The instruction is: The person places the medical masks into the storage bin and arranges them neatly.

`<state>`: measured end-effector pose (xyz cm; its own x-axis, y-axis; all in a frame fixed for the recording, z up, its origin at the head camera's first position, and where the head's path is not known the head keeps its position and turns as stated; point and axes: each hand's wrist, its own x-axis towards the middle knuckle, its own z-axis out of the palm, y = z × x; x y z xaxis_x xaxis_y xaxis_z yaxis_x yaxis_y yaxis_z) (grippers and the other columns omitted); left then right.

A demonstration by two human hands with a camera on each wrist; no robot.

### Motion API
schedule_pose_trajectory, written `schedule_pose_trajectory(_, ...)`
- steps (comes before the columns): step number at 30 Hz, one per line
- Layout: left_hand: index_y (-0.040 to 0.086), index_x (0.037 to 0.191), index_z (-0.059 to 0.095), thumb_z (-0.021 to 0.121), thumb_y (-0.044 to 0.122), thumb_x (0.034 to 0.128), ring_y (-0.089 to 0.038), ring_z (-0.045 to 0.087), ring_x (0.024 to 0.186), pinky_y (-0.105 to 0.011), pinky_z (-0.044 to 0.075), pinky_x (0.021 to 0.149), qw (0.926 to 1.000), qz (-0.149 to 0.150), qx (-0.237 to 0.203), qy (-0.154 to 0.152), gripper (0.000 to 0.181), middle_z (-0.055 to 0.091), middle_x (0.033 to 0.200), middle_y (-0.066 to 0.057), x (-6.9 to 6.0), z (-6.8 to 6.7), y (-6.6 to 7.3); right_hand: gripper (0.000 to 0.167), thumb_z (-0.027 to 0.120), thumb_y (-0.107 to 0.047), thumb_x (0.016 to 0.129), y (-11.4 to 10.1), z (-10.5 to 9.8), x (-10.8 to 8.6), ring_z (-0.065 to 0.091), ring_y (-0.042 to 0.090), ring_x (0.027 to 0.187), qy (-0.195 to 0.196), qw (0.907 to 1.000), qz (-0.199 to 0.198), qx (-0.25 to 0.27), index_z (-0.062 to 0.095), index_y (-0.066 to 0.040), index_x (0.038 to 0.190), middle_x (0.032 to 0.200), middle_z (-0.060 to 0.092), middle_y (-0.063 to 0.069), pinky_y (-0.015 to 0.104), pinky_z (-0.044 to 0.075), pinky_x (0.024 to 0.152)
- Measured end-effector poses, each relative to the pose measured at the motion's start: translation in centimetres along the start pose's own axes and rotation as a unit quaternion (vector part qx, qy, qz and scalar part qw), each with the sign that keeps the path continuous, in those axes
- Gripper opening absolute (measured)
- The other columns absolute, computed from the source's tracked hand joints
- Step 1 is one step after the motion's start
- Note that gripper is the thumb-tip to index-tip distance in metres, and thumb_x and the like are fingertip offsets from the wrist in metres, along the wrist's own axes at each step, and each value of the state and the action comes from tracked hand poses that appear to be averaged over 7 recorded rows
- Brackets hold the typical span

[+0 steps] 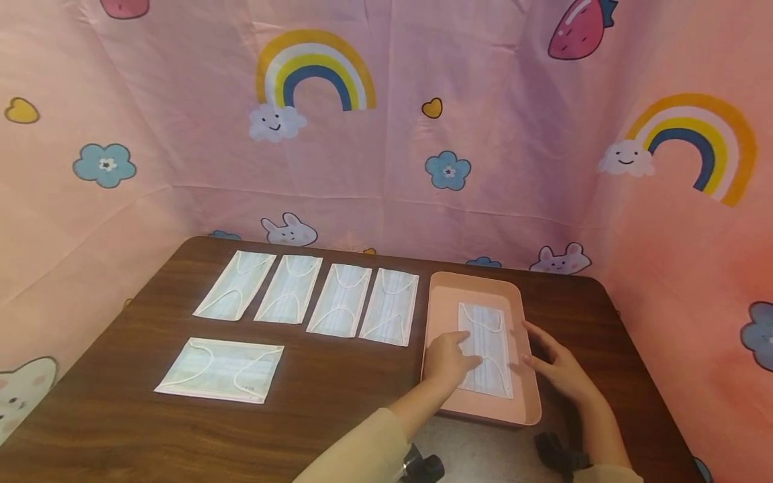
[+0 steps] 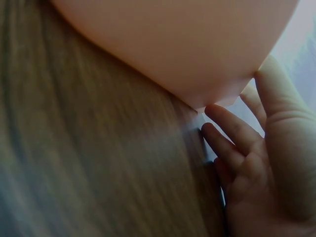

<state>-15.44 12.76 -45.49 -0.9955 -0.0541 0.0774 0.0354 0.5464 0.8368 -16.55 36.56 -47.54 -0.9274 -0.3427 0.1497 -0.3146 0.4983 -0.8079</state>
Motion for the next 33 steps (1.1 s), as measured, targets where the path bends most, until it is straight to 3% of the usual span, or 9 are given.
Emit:
schedule_pose_trajectory(3,0.012,0.11,0.074,0.088,0.02,0.067,-0.017,0.065,0.097,-0.03,0.053,0.077,0.9999,0.013,-0.002,0.007,0.046,0.071,0.103,-0.001,-0.2,-0.2,0.0,0.063,0.061,-0.002,0.092,-0.1,0.1,0.1,0.03,-0.015,0.116,-0.001,1.0,-0.001,0.008,0.03,0.0,0.147,0.144,0.031,0.034,0.005,0.028,0.088)
schedule_pose_trajectory(7,0.012,0.111,0.073,0.086,0.021,0.0703,-0.004,0.057,0.06,-0.023,0.047,0.055,0.9989,0.041,-0.023,0.009,0.043,0.063,0.064,0.007,-0.2,-0.5,0.0,0.063,0.061,-0.004,0.093,-0.3,0.1,0.2,0.033,-0.006,0.122,-0.004,0.9999,0.009,0.003,0.03,-0.001,0.148,0.144,0.032,0.032,0.009,0.032,0.09)
schedule_pose_trajectory(10,0.01,0.112,0.072,0.084,0.02,0.0725,0.0,0.037,0.043,-0.019,0.035,0.041,0.9969,0.055,-0.055,0.002,0.043,0.042,0.047,0.01,-0.1,-0.6,0.0,0.063,0.061,-0.004,0.093,-0.4,0.1,0.3,0.035,0.021,0.131,-0.006,0.9998,0.016,-0.004,0.03,-0.002,0.148,0.145,0.032,0.031,0.036,0.037,0.101)
schedule_pose_trajectory(14,0.013,0.113,0.072,0.084,0.023,0.0741,0.001,0.032,0.043,-0.018,0.031,0.039,0.9948,0.063,-0.079,-0.01,0.042,0.038,0.05,0.013,-0.1,-1.0,0.2,0.063,0.061,-0.004,0.092,-0.5,0.1,0.4,0.03,0.051,0.127,-0.007,0.9997,0.022,-0.003,0.03,0.0,0.147,0.144,0.031,0.032,0.07,0.027,0.093)
schedule_pose_trajectory(17,0.015,0.114,0.072,0.083,0.026,0.0752,0.0,0.032,0.045,-0.018,0.031,0.041,0.992,0.075,-0.099,-0.023,0.042,0.04,0.054,0.013,-0.1,-1.4,0.4,0.063,0.061,-0.004,0.092,-0.4,0.1,0.3,0.03,0.053,0.126,-0.005,0.9997,0.023,-0.004,0.03,0.001,0.147,0.144,0.032,0.032,0.064,0.031,0.097)
schedule_pose_trajectory(22,0.013,0.116,0.071,0.083,0.023,0.0759,-0.001,0.032,0.044,-0.017,0.029,0.04,0.9835,0.102,-0.142,-0.047,0.043,0.047,0.059,0.013,-0.2,-2.5,0.6,0.062,0.061,-0.005,0.093,-0.3,0.1,0.1,0.035,0.039,0.128,-0.003,0.9998,0.019,-0.008,0.031,-0.001,0.147,0.144,0.033,0.031,0.015,0.034,0.093)
schedule_pose_trajectory(24,0.012,0.117,0.07,0.082,0.021,0.0762,-0.001,0.031,0.042,-0.016,0.028,0.039,0.98,0.11,-0.156,-0.056,0.044,0.05,0.06,0.013,-0.1,-3.0,0.7,0.062,0.061,-0.004,0.093,-0.3,0.1,0.0,0.036,0.033,0.129,-0.003,0.9999,0.016,-0.002,0.031,-0.001,0.147,0.144,0.033,0.031,0.008,0.031,0.088)
schedule_pose_trajectory(28,0.012,0.12,0.068,0.082,0.021,0.0768,0.0,0.041,0.045,-0.016,0.035,0.04,0.9723,0.116,-0.188,-0.077,0.046,0.054,0.066,0.013,-0.2,-4.4,0.7,0.062,0.061,-0.004,0.093,-0.3,0.1,0.0,0.034,0.037,0.129,-0.003,0.9999,0.017,0.003,0.031,-0.001,0.147,0.145,0.032,0.031,0.008,0.03,0.089)
schedule_pose_trajectory(33,0.016,0.125,0.065,0.081,0.024,0.0779,-0.003,0.055,0.063,-0.02,0.047,0.053,0.9636,0.133,-0.209,-0.102,0.05,0.059,0.078,0.009,-0.3,-6.1,0.3,0.063,0.061,-0.004,0.092,-0.2,0.1,0.1,0.028,0.052,0.128,-0.003,0.9995,0.03,0.009,0.031,-0.001,0.147,0.145,0.03,0.032,0.054,0.031,0.103)
